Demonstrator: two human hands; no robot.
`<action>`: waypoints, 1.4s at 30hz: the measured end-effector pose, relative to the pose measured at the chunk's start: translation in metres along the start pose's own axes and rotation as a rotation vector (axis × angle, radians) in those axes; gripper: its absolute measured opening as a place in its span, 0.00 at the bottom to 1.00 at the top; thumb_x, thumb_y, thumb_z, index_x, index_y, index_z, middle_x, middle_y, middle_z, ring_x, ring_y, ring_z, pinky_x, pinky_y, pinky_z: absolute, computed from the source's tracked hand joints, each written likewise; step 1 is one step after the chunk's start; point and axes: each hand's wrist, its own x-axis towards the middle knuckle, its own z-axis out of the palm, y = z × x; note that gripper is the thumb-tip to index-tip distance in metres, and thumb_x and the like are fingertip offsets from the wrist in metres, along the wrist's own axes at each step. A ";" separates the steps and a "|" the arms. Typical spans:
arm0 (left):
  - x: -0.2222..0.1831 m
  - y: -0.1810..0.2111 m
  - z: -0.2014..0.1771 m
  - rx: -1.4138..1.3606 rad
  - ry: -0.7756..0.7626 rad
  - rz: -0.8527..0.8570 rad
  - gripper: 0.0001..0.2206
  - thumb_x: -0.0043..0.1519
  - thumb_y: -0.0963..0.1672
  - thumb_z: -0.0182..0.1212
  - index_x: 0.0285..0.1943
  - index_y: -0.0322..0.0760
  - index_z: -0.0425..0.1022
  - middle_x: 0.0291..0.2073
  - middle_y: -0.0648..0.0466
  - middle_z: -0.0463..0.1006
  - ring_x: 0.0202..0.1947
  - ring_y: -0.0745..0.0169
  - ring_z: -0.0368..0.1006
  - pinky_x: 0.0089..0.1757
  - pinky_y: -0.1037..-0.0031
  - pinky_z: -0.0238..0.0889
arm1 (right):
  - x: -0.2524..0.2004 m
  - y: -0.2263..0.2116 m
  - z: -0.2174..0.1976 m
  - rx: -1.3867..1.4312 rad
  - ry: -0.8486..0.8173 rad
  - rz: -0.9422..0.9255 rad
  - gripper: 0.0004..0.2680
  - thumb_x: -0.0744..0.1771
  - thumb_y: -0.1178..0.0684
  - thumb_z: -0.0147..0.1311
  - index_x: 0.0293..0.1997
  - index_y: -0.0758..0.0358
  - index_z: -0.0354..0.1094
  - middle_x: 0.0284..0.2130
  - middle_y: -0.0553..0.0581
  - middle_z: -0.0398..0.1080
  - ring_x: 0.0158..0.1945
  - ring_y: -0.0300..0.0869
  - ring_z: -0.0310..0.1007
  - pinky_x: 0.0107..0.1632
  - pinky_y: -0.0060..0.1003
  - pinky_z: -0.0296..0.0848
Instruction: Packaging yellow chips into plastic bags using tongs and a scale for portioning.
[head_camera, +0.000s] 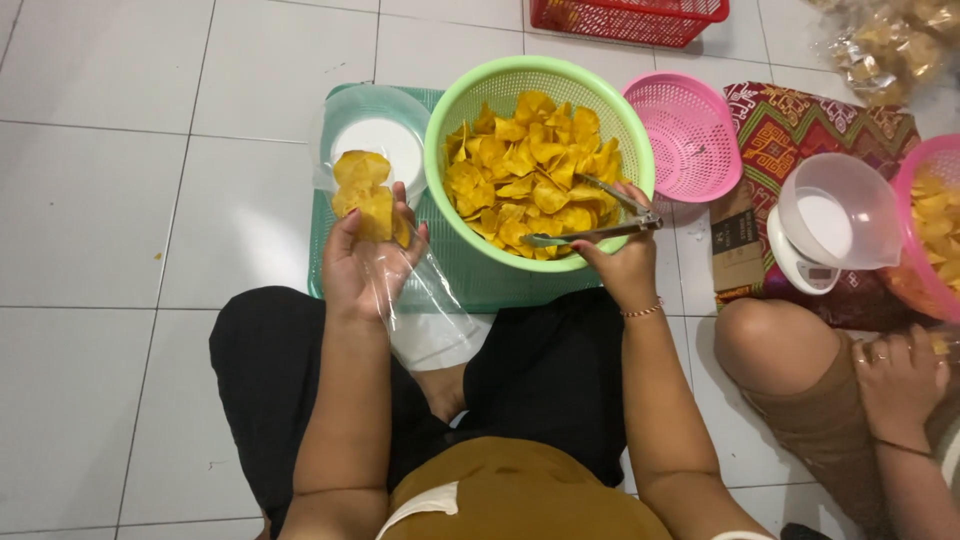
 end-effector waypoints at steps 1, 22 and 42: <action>0.000 -0.001 0.000 -0.013 0.003 -0.007 0.23 0.56 0.42 0.50 0.61 0.40 0.54 0.54 0.44 0.67 0.45 0.52 0.70 0.50 0.50 0.58 | 0.001 0.000 0.000 -0.011 0.001 -0.005 0.31 0.56 0.43 0.65 0.57 0.70 0.50 0.55 0.66 0.57 0.59 0.60 0.54 0.62 0.51 0.50; 0.007 -0.009 -0.004 -0.017 0.040 -0.039 0.19 0.54 0.42 0.51 0.55 0.34 0.59 0.51 0.42 0.69 0.43 0.51 0.71 0.47 0.49 0.61 | 0.002 0.002 -0.013 -0.106 0.057 -0.333 0.11 0.57 0.53 0.67 0.36 0.58 0.69 0.39 0.51 0.72 0.49 0.45 0.65 0.62 0.44 0.37; 0.004 0.000 -0.007 -0.037 0.054 -0.022 0.21 0.54 0.42 0.51 0.58 0.36 0.56 0.51 0.44 0.68 0.43 0.53 0.70 0.48 0.50 0.60 | 0.014 -0.006 0.028 -0.008 0.086 -0.428 0.13 0.59 0.54 0.65 0.41 0.61 0.65 0.39 0.56 0.68 0.45 0.47 0.65 0.55 0.41 0.54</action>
